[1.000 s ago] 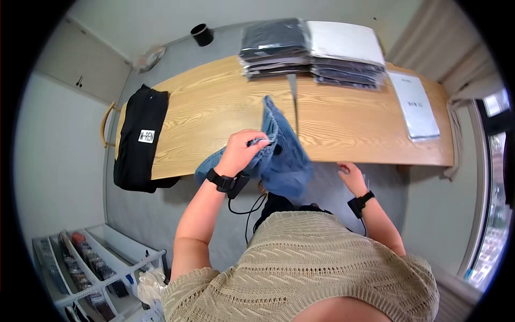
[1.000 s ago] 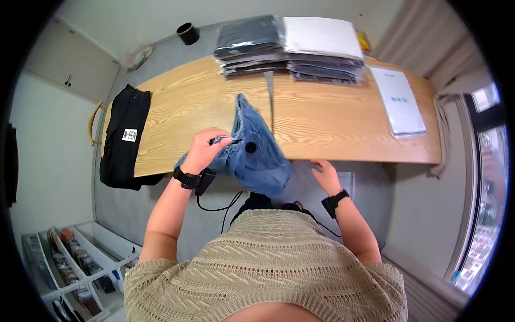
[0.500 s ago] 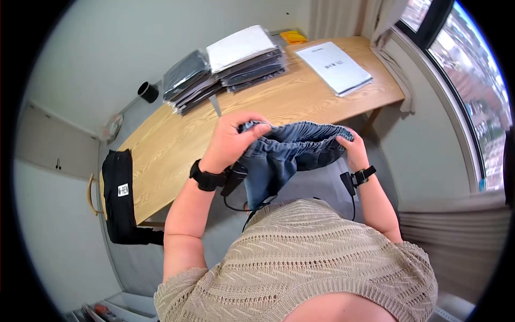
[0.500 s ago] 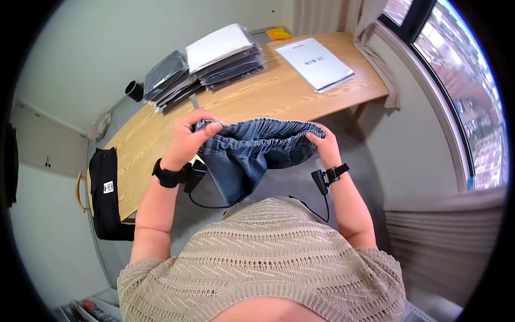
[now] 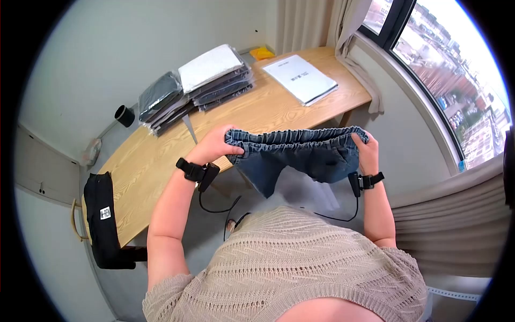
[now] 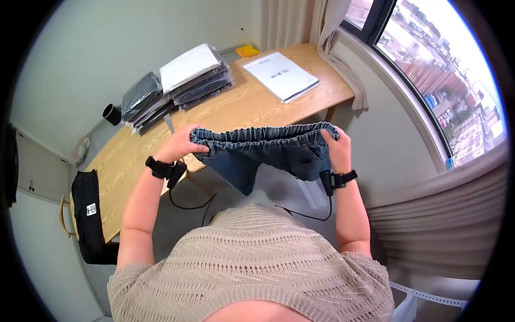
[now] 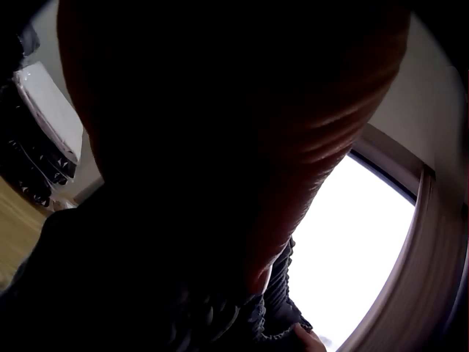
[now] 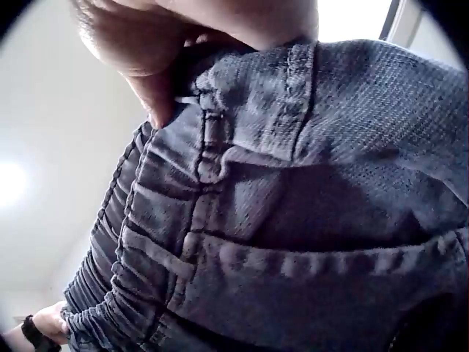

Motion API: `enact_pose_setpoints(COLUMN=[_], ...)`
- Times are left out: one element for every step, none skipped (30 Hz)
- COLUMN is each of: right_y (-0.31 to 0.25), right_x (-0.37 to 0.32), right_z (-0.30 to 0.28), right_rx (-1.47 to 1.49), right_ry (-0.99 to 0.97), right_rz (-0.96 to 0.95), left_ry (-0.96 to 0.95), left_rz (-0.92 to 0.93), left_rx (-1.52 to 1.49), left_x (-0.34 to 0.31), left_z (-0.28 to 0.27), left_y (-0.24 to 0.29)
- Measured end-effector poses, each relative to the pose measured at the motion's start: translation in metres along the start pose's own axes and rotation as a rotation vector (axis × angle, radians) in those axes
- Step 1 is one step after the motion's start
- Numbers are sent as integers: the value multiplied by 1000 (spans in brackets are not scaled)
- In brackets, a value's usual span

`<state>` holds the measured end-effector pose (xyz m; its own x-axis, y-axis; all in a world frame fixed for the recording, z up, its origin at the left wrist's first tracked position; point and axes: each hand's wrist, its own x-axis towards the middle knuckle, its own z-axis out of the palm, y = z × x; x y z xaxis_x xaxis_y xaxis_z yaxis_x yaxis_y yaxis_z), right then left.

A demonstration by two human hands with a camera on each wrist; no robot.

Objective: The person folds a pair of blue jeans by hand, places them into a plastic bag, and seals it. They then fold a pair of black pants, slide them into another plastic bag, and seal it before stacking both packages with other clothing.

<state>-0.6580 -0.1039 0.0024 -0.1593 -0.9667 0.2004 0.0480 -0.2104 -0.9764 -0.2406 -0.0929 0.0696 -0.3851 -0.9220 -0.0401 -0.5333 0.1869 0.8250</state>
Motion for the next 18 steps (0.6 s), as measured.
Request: enact_pose_setpoints(right_y=[-14, -24, -31, -36, -41, -46, -53, -62, -68, -72, -74, -71, -62, -42, -22, -17, -14, -15], right_x=[0, 2, 1, -3, -4, -4, -3, -3, 0, 5, 11, 16, 24, 33, 40, 40, 38, 37], right_z=[-3, -5, -9, -13, -18, -21, -23, -23, -20, -15, -7, 6, 15, 20, 25, 40, 52, 65], right_rx=[5, 2, -17, -37, -38, 41, 117, 172, 170, 178, 189, 189, 214, 283, 353, 352, 399, 436], right_ry=[-22, -24, -48, -72, -72, -117, -164, -213, -214, -214, -212, -152, -167, -141, -117, -34, 25, 70], right_rz=[-3, -10, -39, -63, -62, -88, -118, -136, -136, -81, -20, 37, 73, 109, 142, 136, 153, 125], left_ry=[10, 32, 51, 68, 75, 81, 88, 66, 74, 152, 228, 287, 324, 426, 531, 619, 707, 774], left_rz=[14, -17, -54, -1, 30, 69, 112, 187, 208, 145, 75, 47, -16, -9, 0, 34, 68, 64], left_rx=[0, -178, -356, -398, -393, -355, -319, -347, -380, -389, -397, -299, -270, -219, -165, -156, -148, -143], left_x=[1, 1, -2, -5, -9, -13, -14, -12, -11, -6, 1, 11, 18, 26, 35, 46, 56, 62], left_z=[-1, -3, -5, -7, -12, -19, -26, -34, -37, -36, -33, -32, -28, -20, -11, -2, 5, 13], left_y=[-1, -3, -6, -4, 0, 5, 6, 2, 2, 2, -1, -9, -5, -4, -7, -13, -19, -13])
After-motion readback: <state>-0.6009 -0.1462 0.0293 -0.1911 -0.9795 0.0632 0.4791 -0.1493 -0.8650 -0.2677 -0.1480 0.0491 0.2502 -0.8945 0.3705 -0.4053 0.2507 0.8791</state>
